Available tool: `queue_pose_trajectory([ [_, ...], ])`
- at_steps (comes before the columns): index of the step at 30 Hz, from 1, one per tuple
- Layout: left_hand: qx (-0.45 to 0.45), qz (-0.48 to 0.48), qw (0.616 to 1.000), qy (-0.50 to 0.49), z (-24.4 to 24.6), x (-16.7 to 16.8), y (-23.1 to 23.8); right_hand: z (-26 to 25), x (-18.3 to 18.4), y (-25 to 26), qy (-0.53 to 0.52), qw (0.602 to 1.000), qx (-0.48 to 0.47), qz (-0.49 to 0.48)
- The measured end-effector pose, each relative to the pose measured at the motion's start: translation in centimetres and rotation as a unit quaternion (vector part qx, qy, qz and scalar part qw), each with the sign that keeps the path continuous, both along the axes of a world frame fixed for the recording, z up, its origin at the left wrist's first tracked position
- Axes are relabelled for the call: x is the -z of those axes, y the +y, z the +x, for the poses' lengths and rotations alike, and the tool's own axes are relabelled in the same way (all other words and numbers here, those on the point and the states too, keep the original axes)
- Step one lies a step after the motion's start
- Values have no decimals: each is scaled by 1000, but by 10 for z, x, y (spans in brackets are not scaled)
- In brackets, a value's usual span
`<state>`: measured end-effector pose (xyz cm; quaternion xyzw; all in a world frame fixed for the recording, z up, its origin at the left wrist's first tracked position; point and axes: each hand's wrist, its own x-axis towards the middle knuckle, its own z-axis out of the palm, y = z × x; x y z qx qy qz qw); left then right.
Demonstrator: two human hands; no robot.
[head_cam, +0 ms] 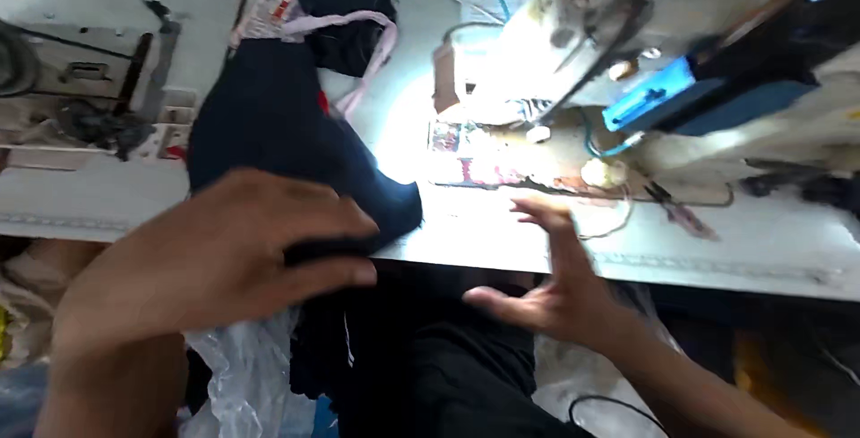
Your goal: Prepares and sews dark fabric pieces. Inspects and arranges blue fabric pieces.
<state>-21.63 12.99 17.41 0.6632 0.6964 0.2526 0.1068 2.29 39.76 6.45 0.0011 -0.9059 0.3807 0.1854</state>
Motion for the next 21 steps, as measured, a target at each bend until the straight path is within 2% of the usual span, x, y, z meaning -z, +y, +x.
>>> queue_pose_trajectory([
  [1,55,-6,998,-32,9,5,11,-14,-3,-18,-20,998,-36,-39],
  [3,90,-21,994,-55,10,13,28,-32,-3,-40,-60,987,-93,-120],
  [5,64,-46,994,-69,-6,20,42,-39,-1,-44,-93,968,-92,-213],
  [7,27,-100,990,-100,-35,32,54,-41,0,-31,-151,955,-51,-251],
  [10,7,-227,959,-169,-75,68,73,-41,22,-3,-190,959,21,-208],
  [12,-4,-250,953,-174,-91,92,86,-38,39,11,-182,971,61,-144],
  [14,-20,-199,968,-150,-98,106,96,-35,48,18,-178,969,99,-141],
  [17,-16,-142,983,-114,-101,99,113,-30,49,16,-180,954,113,-211],
  [19,-15,-136,991,-11,-101,85,130,-29,48,11,-178,950,117,-229],
  [21,-55,-137,981,126,-93,78,150,-31,52,8,-183,959,147,-160],
])
